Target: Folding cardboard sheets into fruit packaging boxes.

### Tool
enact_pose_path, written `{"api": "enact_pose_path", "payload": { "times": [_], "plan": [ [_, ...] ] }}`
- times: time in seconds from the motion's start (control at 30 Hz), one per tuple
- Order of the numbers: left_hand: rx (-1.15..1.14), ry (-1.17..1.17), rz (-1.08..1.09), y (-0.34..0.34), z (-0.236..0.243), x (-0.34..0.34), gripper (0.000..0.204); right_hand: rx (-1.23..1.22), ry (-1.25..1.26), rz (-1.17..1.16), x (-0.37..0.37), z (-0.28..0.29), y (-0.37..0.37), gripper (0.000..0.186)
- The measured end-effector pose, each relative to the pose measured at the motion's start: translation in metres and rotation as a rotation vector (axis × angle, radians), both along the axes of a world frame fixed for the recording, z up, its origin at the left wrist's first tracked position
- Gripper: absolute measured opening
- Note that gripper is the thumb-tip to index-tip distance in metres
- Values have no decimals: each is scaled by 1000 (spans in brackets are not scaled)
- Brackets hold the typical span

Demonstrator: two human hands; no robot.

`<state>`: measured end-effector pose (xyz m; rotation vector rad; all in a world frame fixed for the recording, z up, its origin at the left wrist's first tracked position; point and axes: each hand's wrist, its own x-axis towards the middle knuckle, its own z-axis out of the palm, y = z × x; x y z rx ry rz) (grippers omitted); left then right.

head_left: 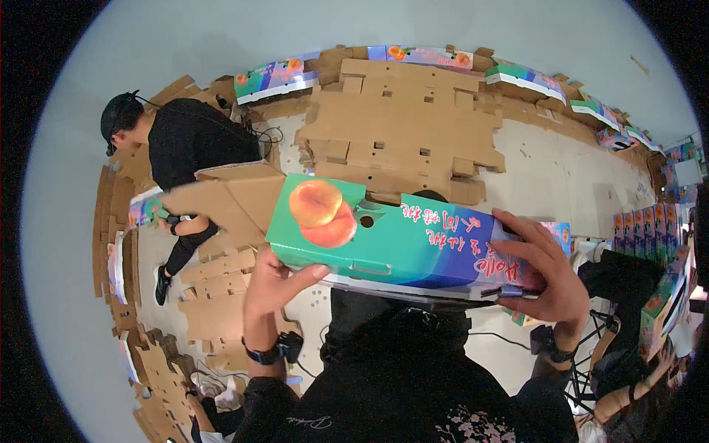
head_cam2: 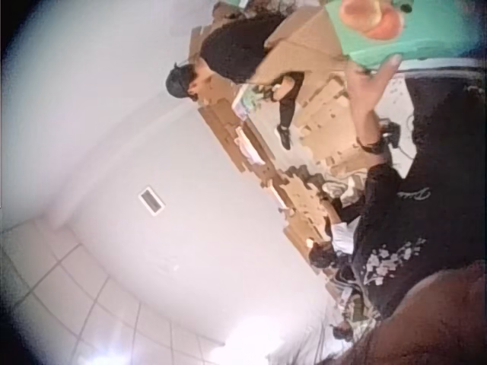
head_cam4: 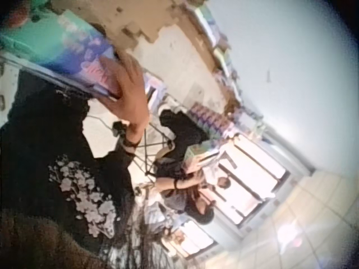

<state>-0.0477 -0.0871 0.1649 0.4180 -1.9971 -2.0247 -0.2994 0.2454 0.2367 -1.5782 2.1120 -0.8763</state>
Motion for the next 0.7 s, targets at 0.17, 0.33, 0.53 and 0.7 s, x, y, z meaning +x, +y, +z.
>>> {"api": "enact_pose_path", "payload": {
  "times": [0.17,0.33,0.53,0.7],
  "plan": [
    [42,40,-12,7,17,-33,47,36,240,-95,-16,-4,-6,78],
    [196,143,337,20,24,-75,43,-394,487,-519,-5,-19,-32,70],
    [836,292,315,24,37,-103,35,-222,388,-304,61,-41,-68,93],
    [1081,373,291,33,21,-106,30,-206,520,-440,38,-61,-82,107]
  ]
}}
